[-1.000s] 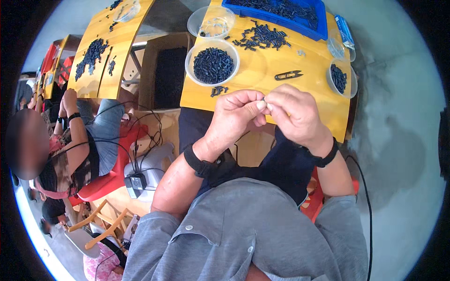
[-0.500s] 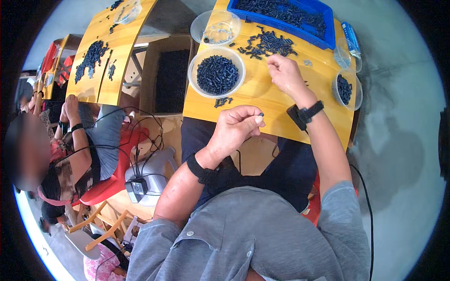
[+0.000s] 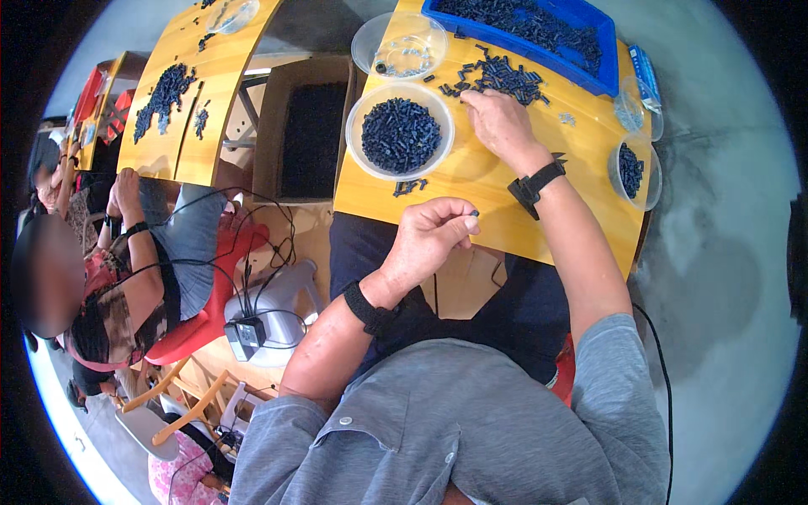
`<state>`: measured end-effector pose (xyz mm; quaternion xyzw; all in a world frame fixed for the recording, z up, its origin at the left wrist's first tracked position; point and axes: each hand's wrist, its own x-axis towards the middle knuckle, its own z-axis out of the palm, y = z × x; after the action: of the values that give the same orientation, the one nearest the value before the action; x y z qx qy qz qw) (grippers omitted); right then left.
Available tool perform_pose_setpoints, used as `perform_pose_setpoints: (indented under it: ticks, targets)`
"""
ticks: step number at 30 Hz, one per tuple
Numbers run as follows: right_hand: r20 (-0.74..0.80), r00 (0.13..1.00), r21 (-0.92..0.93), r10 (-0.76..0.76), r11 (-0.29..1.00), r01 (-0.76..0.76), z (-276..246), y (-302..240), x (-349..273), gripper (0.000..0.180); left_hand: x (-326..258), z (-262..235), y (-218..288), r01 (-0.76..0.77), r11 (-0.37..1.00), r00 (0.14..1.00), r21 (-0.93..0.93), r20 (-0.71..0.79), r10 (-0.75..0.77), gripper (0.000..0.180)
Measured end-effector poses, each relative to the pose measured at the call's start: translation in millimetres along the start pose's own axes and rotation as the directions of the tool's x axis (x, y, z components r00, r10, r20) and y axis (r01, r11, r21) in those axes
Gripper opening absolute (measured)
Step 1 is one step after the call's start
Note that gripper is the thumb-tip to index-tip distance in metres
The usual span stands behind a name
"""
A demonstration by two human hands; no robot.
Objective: Assembling small blue plastic components by inserting small black and yellow pieces at a workbench.
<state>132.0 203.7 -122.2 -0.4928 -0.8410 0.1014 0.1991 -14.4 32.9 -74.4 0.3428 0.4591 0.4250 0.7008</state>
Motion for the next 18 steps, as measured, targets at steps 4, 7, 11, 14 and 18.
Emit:
perform_pose_setpoints:
  ticks: [4, 7, 11, 14, 18]
  targets:
    - [-0.003, 1.000, 0.010, -0.012, 1.000, 0.012, 0, 0, 2, 0.014, 2, -1, -3, 0.013, 1.000, 1.000, 0.015, 0.005, -0.013, 0.008]
    - [-0.005, 1.000, 0.016, -0.001, 1.000, 0.001, -2, -1, 3, 0.015, 2, -1, -4, 0.027, 0.999, 1.000, 0.046, -0.016, -0.026, 0.007]
    - [-0.035, 0.999, 0.041, -0.030, 0.999, 0.031, 0, 2, 5, 0.016, 2, -1, -10, 0.030, 0.998, 0.999, 0.050, -0.016, -0.029, 0.007]
    - [0.008, 0.999, 0.017, -0.039, 0.999, 0.039, 0, 4, 6, 0.017, 1, 2, -12, 0.049, 0.997, 0.999, 0.054, -0.019, -0.048, 0.007]
    - [0.058, 0.998, -0.029, -0.039, 0.999, 0.041, -1, 2, 6, 0.016, 1, 1, -10, 0.042, 0.999, 0.999, 0.030, -0.023, -0.042, 0.007]
